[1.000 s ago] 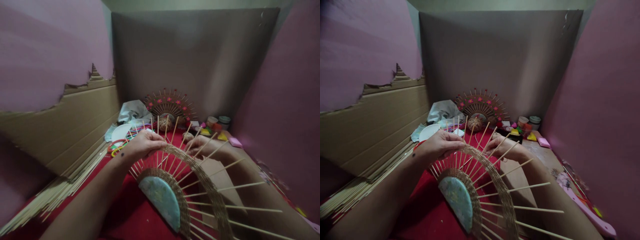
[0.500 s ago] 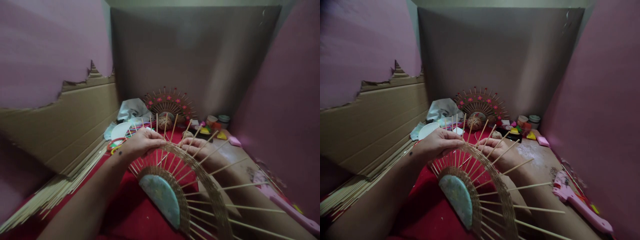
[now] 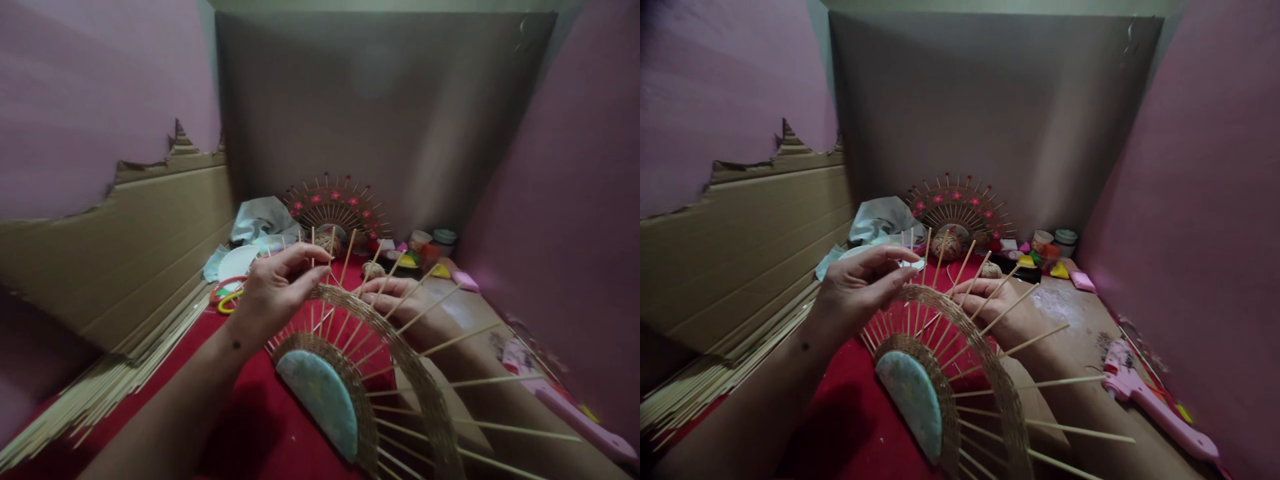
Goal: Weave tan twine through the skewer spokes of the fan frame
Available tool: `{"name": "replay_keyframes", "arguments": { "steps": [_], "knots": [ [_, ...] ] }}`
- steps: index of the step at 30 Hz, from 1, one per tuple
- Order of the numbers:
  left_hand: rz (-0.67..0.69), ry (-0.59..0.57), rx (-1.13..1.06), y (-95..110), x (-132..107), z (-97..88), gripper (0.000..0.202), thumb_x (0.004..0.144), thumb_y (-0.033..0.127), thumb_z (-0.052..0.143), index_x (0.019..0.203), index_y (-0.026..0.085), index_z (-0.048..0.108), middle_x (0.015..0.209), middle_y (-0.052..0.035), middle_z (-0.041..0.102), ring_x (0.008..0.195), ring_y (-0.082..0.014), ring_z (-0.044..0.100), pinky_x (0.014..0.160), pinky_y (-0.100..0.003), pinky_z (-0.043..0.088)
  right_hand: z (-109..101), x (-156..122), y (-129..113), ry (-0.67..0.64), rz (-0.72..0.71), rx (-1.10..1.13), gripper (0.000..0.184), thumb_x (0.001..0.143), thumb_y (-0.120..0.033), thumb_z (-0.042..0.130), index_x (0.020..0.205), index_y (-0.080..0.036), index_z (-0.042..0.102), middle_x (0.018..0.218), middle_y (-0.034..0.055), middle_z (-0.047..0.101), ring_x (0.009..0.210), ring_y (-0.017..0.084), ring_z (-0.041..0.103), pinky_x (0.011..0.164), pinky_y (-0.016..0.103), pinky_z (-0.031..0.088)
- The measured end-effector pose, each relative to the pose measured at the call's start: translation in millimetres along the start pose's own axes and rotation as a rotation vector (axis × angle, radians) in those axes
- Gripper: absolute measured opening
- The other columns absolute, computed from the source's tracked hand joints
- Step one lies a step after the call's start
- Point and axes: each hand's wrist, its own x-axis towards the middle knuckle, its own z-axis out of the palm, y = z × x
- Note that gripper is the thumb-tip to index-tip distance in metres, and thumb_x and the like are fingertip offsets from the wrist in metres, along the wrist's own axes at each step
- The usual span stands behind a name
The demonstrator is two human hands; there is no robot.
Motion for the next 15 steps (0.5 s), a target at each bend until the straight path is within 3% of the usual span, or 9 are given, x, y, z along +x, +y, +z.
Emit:
{"name": "replay_keyframes", "arguments": {
  "steps": [3, 9, 15],
  "knots": [
    [-0.016, -0.148, 0.126, 7, -2, 6.5, 0.026, 0.077, 0.031, 0.059, 0.099, 0.018, 0.064, 0.052, 0.0046, 0.052, 0.045, -0.0069, 0.044, 0.041, -0.016, 0.035, 0, -2, -2, -0.019, -0.012, 0.002, 0.019, 0.071, -0.035, 0.069, 0.079, -0.017, 0.069, 0.056, -0.0023, 0.057, 0.045, 0.005, 0.044, 0.042, 0.019, 0.031],
    [-0.311, -0.545, 0.069, 17, 11, 9.7, 0.022, 0.077, 0.03, 0.055, 0.085, 0.014, 0.068, 0.04, 0.0055, 0.048, 0.034, -0.0069, 0.043, 0.034, -0.016, 0.031, 3, -6, -6, -0.017, -0.019, -0.067, 0.021, 0.07, -0.036, 0.069, 0.078, -0.017, 0.067, 0.056, -0.0035, 0.055, 0.045, 0.004, 0.042, 0.043, 0.018, 0.029],
    [-0.432, -0.62, -0.056, 13, 15, 5.6, 0.024, 0.073, 0.037, 0.06, 0.072, 0.014, 0.065, 0.036, 0.0055, 0.046, 0.029, -0.0057, 0.037, 0.03, -0.015, 0.027, 6, -12, -24, 0.016, -0.044, -0.188, 0.024, 0.064, -0.036, 0.072, 0.064, -0.014, 0.062, 0.052, -0.0031, 0.05, 0.044, 0.005, 0.038, 0.042, 0.02, 0.026]
  ]
}}
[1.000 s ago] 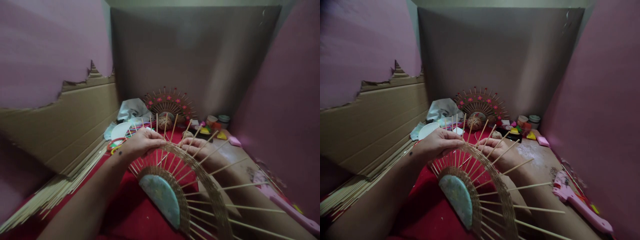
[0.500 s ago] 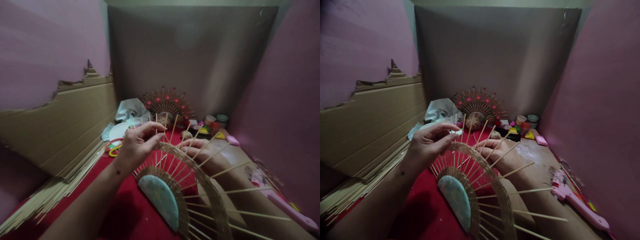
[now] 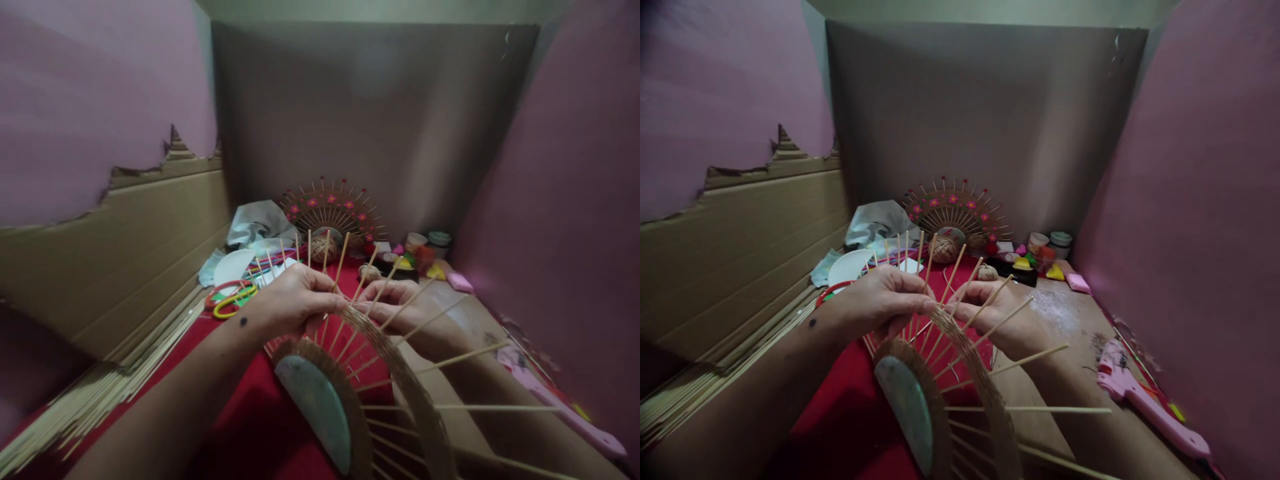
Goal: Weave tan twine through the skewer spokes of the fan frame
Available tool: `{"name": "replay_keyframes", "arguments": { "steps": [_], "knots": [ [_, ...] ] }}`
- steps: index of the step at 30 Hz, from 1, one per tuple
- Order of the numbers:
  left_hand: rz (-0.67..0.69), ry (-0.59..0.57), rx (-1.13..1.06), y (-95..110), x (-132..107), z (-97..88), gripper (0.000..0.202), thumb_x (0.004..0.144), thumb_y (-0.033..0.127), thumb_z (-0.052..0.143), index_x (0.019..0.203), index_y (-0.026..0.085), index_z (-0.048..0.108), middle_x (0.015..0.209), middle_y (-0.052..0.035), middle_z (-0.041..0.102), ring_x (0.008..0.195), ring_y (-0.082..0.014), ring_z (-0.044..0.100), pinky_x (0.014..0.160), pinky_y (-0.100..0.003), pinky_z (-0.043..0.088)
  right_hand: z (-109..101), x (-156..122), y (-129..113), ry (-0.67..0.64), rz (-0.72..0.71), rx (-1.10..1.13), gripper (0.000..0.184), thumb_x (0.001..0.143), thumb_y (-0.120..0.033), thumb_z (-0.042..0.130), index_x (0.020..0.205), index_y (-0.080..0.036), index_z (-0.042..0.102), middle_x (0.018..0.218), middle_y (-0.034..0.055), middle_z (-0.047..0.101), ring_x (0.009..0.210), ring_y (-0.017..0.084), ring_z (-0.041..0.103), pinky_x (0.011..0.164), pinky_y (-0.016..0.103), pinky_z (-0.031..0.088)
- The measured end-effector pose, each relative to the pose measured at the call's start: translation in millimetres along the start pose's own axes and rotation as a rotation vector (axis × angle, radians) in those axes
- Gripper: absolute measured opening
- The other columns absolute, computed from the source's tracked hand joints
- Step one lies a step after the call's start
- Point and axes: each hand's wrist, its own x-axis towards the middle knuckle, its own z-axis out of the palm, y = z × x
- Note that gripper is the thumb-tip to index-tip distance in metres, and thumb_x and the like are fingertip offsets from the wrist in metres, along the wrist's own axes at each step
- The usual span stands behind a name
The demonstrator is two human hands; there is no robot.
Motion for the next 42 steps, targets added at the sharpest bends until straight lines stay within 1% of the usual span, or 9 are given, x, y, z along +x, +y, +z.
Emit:
{"name": "replay_keyframes", "arguments": {
  "steps": [4, 9, 12, 16, 19, 28, 32, 36, 42],
  "knots": [
    [0.001, 0.003, -0.027, -4, 0, -2.3, 0.023, 0.073, 0.038, 0.061, 0.073, 0.015, 0.065, 0.035, 0.0053, 0.046, 0.028, -0.0053, 0.037, 0.03, -0.015, 0.026, -17, 0, -7, -0.035, 0.036, -0.008, 0.021, 0.064, -0.03, 0.072, 0.06, -0.013, 0.061, 0.046, -0.0055, 0.042, 0.041, 0.003, 0.03, 0.041, 0.02, 0.02],
    [0.013, -0.001, -0.043, -5, 2, -2.1, 0.021, 0.073, 0.035, 0.061, 0.071, 0.014, 0.065, 0.035, 0.0052, 0.046, 0.029, -0.0047, 0.037, 0.03, -0.014, 0.026, -40, 4, 0, -0.042, -0.11, 0.235, 0.019, 0.071, -0.03, 0.068, 0.064, -0.014, 0.06, 0.044, -0.0065, 0.039, 0.041, 0.004, 0.031, 0.042, 0.021, 0.023],
    [0.009, 0.002, -0.048, -6, 2, -1.6, 0.021, 0.073, 0.035, 0.061, 0.071, 0.014, 0.065, 0.036, 0.0052, 0.046, 0.029, -0.0047, 0.037, 0.03, -0.015, 0.026, -45, 2, -8, -0.031, -0.154, 0.233, 0.018, 0.073, -0.03, 0.067, 0.065, -0.015, 0.06, 0.048, -0.0047, 0.043, 0.044, 0.005, 0.035, 0.044, 0.022, 0.026],
    [-0.001, 0.017, -0.054, -6, 0, -1.4, 0.022, 0.073, 0.036, 0.06, 0.073, 0.014, 0.065, 0.036, 0.0055, 0.045, 0.029, -0.0051, 0.037, 0.031, -0.015, 0.027, -45, -2, -29, 0.037, -0.157, 0.094, 0.014, 0.069, -0.028, 0.07, 0.067, -0.018, 0.061, 0.056, -0.0016, 0.052, 0.048, 0.006, 0.041, 0.044, 0.021, 0.027],
    [-0.002, 0.019, -0.055, -7, 0, -1.2, 0.022, 0.072, 0.036, 0.06, 0.073, 0.015, 0.065, 0.037, 0.0055, 0.045, 0.029, -0.0055, 0.037, 0.031, -0.016, 0.026, -41, 2, -41, 0.158, -0.262, 0.11, 0.014, 0.066, -0.031, 0.071, 0.069, -0.021, 0.061, 0.056, -0.0023, 0.051, 0.049, 0.008, 0.043, 0.046, 0.023, 0.03],
    [0.014, 0.027, -0.059, -8, 3, -1.0, 0.021, 0.073, 0.035, 0.059, 0.071, 0.015, 0.064, 0.036, 0.0059, 0.044, 0.029, -0.0052, 0.036, 0.031, -0.016, 0.024, -29, -4, -54, 0.309, -0.447, 0.082, 0.013, 0.06, -0.026, 0.071, 0.071, -0.025, 0.063, 0.065, 0.0006, 0.056, 0.056, 0.011, 0.048, 0.046, 0.026, 0.03],
    [0.023, 0.024, -0.051, -8, 2, -1.8, 0.022, 0.074, 0.036, 0.059, 0.07, 0.015, 0.063, 0.037, 0.0058, 0.045, 0.029, -0.0051, 0.036, 0.031, -0.016, 0.025, -44, -1, -34, 0.278, -0.267, 0.13, 0.007, 0.061, -0.018, 0.064, 0.066, -0.022, 0.064, 0.052, -0.0031, 0.044, 0.043, 0.005, 0.033, 0.041, 0.022, 0.022],
    [0.009, 0.026, -0.06, -7, 0, -1.3, 0.024, 0.074, 0.038, 0.059, 0.071, 0.015, 0.063, 0.037, 0.0054, 0.046, 0.029, -0.0056, 0.037, 0.031, -0.016, 0.026, -57, 6, 1, 0.076, 0.053, 0.078, 0.012, 0.057, -0.013, 0.058, 0.066, -0.017, 0.065, 0.044, -0.0055, 0.036, 0.038, 0.004, 0.023, 0.039, 0.022, 0.013],
    [0.035, 0.051, -0.084, -9, 1, -1.1, 0.025, 0.073, 0.04, 0.061, 0.07, 0.015, 0.064, 0.037, 0.0049, 0.047, 0.029, -0.0057, 0.038, 0.03, -0.016, 0.028, -45, -7, 10, -0.203, 0.094, -0.238, 0.016, 0.061, -0.01, 0.057, 0.063, -0.018, 0.07, 0.057, 0.0, 0.056, 0.052, 0.01, 0.045, 0.049, 0.024, 0.033]
  ]
}}
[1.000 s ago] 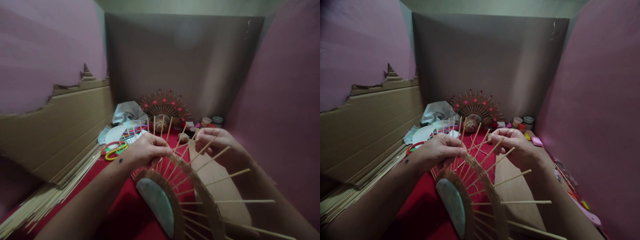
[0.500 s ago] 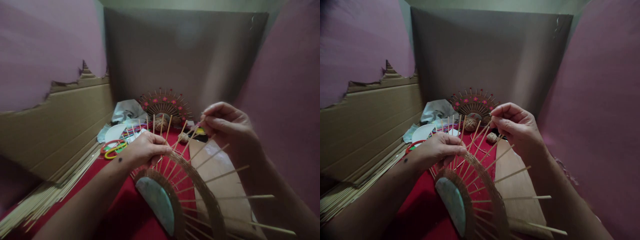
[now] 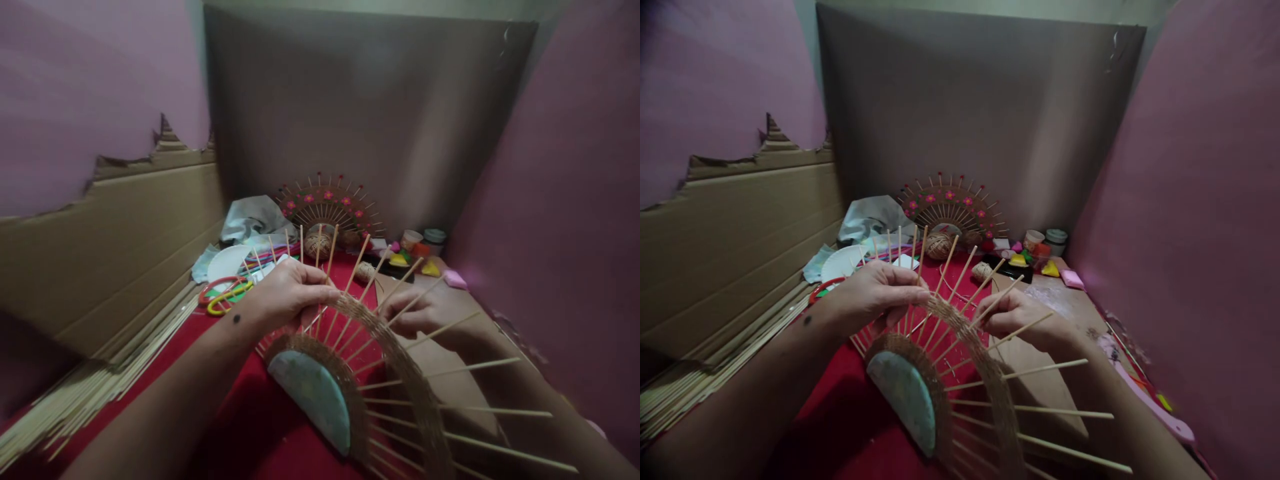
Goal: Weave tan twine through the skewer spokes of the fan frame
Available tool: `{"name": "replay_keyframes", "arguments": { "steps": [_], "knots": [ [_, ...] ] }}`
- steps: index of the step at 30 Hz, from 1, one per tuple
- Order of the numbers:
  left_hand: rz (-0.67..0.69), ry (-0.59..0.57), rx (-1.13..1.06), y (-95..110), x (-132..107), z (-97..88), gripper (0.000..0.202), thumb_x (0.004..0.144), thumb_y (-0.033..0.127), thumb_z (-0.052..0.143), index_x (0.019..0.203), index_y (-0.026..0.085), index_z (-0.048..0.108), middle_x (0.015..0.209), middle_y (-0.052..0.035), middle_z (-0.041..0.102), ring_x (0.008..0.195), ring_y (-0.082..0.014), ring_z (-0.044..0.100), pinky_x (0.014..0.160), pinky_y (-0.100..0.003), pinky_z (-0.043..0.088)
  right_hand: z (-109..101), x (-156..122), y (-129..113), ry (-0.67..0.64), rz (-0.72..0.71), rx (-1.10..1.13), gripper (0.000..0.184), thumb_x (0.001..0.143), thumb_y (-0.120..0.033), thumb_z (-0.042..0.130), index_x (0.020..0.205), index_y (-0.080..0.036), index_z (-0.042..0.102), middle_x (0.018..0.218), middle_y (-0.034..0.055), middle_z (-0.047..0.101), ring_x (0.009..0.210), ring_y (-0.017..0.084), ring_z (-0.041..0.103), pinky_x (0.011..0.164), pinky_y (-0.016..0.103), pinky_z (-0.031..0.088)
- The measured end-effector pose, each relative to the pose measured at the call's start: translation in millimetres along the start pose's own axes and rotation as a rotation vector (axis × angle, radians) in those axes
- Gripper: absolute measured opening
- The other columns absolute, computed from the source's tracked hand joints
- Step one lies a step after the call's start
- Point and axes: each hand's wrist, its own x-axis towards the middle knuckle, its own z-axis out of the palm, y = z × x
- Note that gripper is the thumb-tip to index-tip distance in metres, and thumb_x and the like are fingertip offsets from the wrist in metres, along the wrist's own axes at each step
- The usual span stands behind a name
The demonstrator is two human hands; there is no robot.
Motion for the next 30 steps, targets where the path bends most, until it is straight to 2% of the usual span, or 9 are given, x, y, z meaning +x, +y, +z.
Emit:
{"name": "replay_keyframes", "arguments": {
  "steps": [3, 7, 10, 14, 20, 22, 26, 27, 30],
  "knots": [
    [-0.01, 0.009, -0.003, -2, 1, -0.5, 0.022, 0.074, 0.037, 0.059, 0.072, 0.015, 0.064, 0.038, 0.0049, 0.048, 0.029, -0.0059, 0.039, 0.03, -0.016, 0.028, 8, -4, -11, -0.01, -0.047, 0.053, 0.014, 0.069, -0.016, 0.06, 0.074, -0.022, 0.072, 0.069, 0.0016, 0.064, 0.064, 0.014, 0.055, 0.061, 0.027, 0.042],
    [-0.011, 0.005, -0.001, -1, 0, -0.6, 0.022, 0.075, 0.036, 0.059, 0.072, 0.015, 0.064, 0.038, 0.005, 0.048, 0.029, -0.0059, 0.038, 0.03, -0.017, 0.028, 16, -5, -9, 0.058, -0.157, 0.208, 0.018, 0.078, -0.027, 0.06, 0.093, -0.022, 0.07, 0.088, 0.0051, 0.066, 0.082, 0.017, 0.058, 0.078, 0.031, 0.043],
    [-0.018, 0.006, 0.012, 1, 0, -0.3, 0.022, 0.075, 0.036, 0.059, 0.072, 0.015, 0.064, 0.037, 0.0051, 0.048, 0.03, -0.0061, 0.039, 0.031, -0.017, 0.028, 23, -2, 0, 0.038, -0.104, 0.359, 0.021, 0.076, -0.03, 0.064, 0.095, -0.021, 0.069, 0.084, 0.004, 0.065, 0.071, 0.014, 0.057, 0.067, 0.027, 0.043],
    [-0.021, 0.008, 0.018, 2, -1, -0.6, 0.021, 0.075, 0.036, 0.059, 0.071, 0.015, 0.064, 0.038, 0.005, 0.048, 0.031, -0.0063, 0.039, 0.031, -0.017, 0.029, 32, 0, 3, 0.065, -0.008, 0.488, 0.017, 0.071, -0.029, 0.069, 0.085, -0.019, 0.07, 0.065, -0.0009, 0.06, 0.051, 0.007, 0.047, 0.049, 0.02, 0.034],
    [-0.031, -0.044, 0.037, 1, -1, -5.3, 0.023, 0.076, 0.036, 0.058, 0.082, 0.015, 0.066, 0.04, 0.0046, 0.049, 0.031, -0.0066, 0.041, 0.032, -0.017, 0.031, 38, -4, -7, 0.116, 0.032, 0.553, 0.022, 0.066, -0.03, 0.072, 0.085, -0.019, 0.072, 0.06, -0.0012, 0.059, 0.048, 0.006, 0.044, 0.046, 0.02, 0.032],
    [0.025, 0.049, 0.041, 2, -5, -4.0, 0.023, 0.077, 0.034, 0.058, 0.087, 0.015, 0.065, 0.043, 0.0046, 0.05, 0.033, -0.0069, 0.042, 0.034, -0.017, 0.033, 39, -5, -7, 0.119, 0.043, 0.571, 0.022, 0.064, -0.029, 0.073, 0.084, -0.019, 0.072, 0.06, -0.0008, 0.06, 0.048, 0.006, 0.045, 0.047, 0.02, 0.033],
    [0.321, 0.473, 0.112, 9, -22, 8.9, 0.02, 0.078, 0.03, 0.058, 0.094, 0.018, 0.063, 0.048, 0.0054, 0.049, 0.04, -0.0073, 0.044, 0.039, -0.018, 0.034, 40, -6, -4, 0.113, 0.044, 0.579, 0.021, 0.065, -0.03, 0.073, 0.084, -0.021, 0.073, 0.066, 0.0006, 0.063, 0.053, 0.007, 0.049, 0.05, 0.02, 0.035],
    [0.383, 0.48, 0.171, 12, -26, 13.3, 0.02, 0.078, 0.03, 0.058, 0.094, 0.019, 0.063, 0.048, 0.0054, 0.049, 0.041, -0.0074, 0.044, 0.04, -0.018, 0.034, 40, -6, -4, 0.112, 0.037, 0.572, 0.021, 0.066, -0.03, 0.073, 0.085, -0.021, 0.073, 0.067, 0.0009, 0.064, 0.053, 0.007, 0.049, 0.05, 0.02, 0.035],
    [0.446, 0.327, 0.396, 16, -31, 24.0, 0.022, 0.081, 0.03, 0.055, 0.099, 0.022, 0.065, 0.052, 0.0042, 0.054, 0.044, -0.0078, 0.044, 0.044, -0.019, 0.035, 39, -6, -1, 0.101, 0.012, 0.566, 0.024, 0.066, -0.032, 0.072, 0.088, -0.021, 0.073, 0.067, 0.001, 0.064, 0.053, 0.006, 0.048, 0.05, 0.02, 0.033]
  ]
}}
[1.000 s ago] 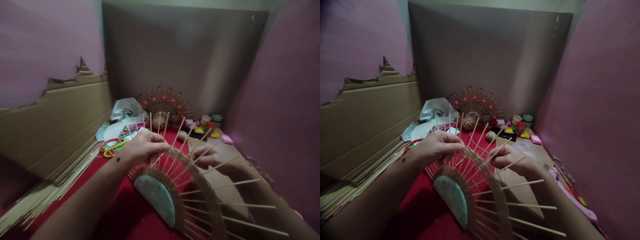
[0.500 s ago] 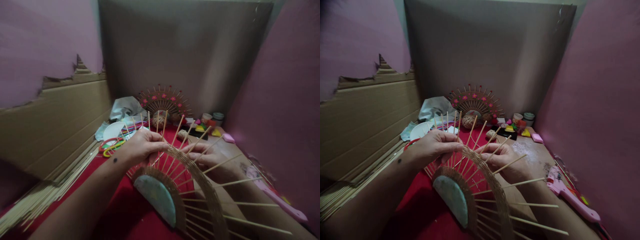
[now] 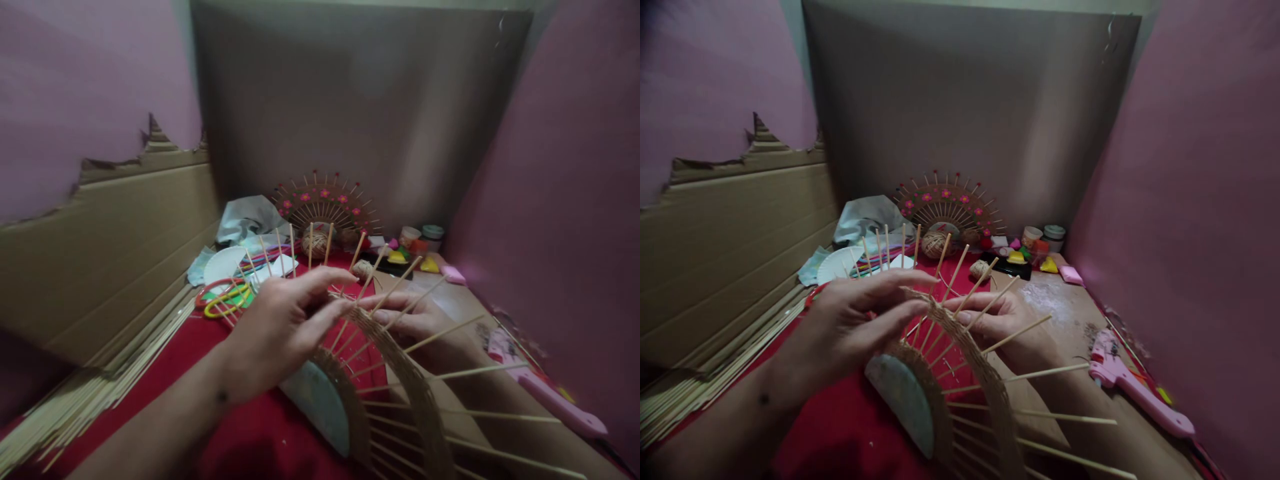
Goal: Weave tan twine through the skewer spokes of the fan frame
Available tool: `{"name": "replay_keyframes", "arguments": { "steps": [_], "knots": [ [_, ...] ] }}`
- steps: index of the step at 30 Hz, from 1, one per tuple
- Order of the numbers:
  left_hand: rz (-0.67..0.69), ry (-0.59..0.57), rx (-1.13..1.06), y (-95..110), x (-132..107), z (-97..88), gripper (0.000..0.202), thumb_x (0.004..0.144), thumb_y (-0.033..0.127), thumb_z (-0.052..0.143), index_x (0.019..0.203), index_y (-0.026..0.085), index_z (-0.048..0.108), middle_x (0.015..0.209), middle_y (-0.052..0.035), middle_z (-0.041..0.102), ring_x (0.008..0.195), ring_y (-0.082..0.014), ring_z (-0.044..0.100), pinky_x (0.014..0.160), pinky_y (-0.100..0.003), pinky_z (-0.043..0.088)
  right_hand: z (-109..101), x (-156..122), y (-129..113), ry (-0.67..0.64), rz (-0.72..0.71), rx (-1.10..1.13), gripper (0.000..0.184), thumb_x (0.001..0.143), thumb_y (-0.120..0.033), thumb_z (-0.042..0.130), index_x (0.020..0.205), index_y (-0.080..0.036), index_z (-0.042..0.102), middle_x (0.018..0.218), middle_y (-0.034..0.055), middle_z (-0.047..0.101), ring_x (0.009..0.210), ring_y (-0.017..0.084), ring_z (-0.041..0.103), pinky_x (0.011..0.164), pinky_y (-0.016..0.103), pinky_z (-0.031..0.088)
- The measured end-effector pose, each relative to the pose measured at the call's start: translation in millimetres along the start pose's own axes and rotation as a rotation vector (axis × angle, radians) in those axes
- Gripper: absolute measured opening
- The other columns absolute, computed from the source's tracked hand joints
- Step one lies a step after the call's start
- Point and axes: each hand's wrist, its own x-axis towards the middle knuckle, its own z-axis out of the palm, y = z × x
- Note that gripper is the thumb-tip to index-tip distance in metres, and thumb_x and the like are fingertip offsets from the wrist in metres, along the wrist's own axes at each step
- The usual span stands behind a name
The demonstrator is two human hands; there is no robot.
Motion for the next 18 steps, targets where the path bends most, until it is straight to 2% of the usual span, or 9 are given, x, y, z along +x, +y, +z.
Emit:
{"name": "replay_keyframes", "arguments": {
  "steps": [2, 6, 11, 14, 18],
  "knots": [
    [0.028, -0.093, 0.11, 1, 3, 3.6, 0.023, 0.082, 0.03, 0.053, 0.099, 0.023, 0.066, 0.056, 0.0026, 0.058, 0.047, -0.0083, 0.046, 0.046, -0.019, 0.035, -1, 1, 1, -0.004, -0.014, 0.004, 0.024, 0.066, -0.032, 0.073, 0.088, -0.021, 0.072, 0.069, 0.0014, 0.064, 0.053, 0.006, 0.048, 0.05, 0.02, 0.033],
    [0.036, -0.257, 0.207, -1, 17, 6.1, 0.021, 0.082, 0.026, 0.05, 0.086, 0.022, 0.07, 0.054, 0.0018, 0.057, 0.047, -0.0084, 0.046, 0.047, -0.019, 0.033, 0, 0, 3, -0.006, -0.034, 0.005, 0.023, 0.066, -0.03, 0.072, 0.086, -0.02, 0.072, 0.068, 0.0015, 0.064, 0.053, 0.006, 0.047, 0.049, 0.02, 0.031],
    [0.014, -0.349, 0.225, 4, 30, 3.3, 0.023, 0.079, 0.026, 0.053, 0.061, 0.017, 0.065, 0.045, 0.0035, 0.047, 0.042, -0.0068, 0.036, 0.043, -0.021, 0.025, -5, -1, -1, -0.004, -0.099, -0.066, 0.016, 0.067, -0.031, 0.071, 0.076, -0.017, 0.072, 0.059, -0.0009, 0.058, 0.048, 0.005, 0.041, 0.046, 0.02, 0.028],
    [-0.011, -0.408, 0.167, 7, 34, 0.7, 0.023, 0.077, 0.026, 0.053, 0.06, 0.016, 0.063, 0.044, 0.0045, 0.044, 0.043, -0.0065, 0.035, 0.043, -0.021, 0.024, -18, 0, -8, 0.059, -0.163, -0.187, 0.015, 0.063, -0.029, 0.073, 0.065, -0.016, 0.068, 0.051, -0.0033, 0.051, 0.044, 0.004, 0.033, 0.044, 0.021, 0.025],
    [-0.054, -0.448, 0.131, 6, 36, -1.9, 0.022, 0.077, 0.028, 0.053, 0.061, 0.015, 0.062, 0.046, 0.0054, 0.04, 0.045, -0.0062, 0.034, 0.043, -0.02, 0.024, -45, 2, -19, 0.094, -0.241, -0.427, 0.018, 0.063, -0.031, 0.074, 0.067, -0.015, 0.067, 0.065, 0.0017, 0.059, 0.059, 0.01, 0.047, 0.055, 0.025, 0.035]
  ]
}}
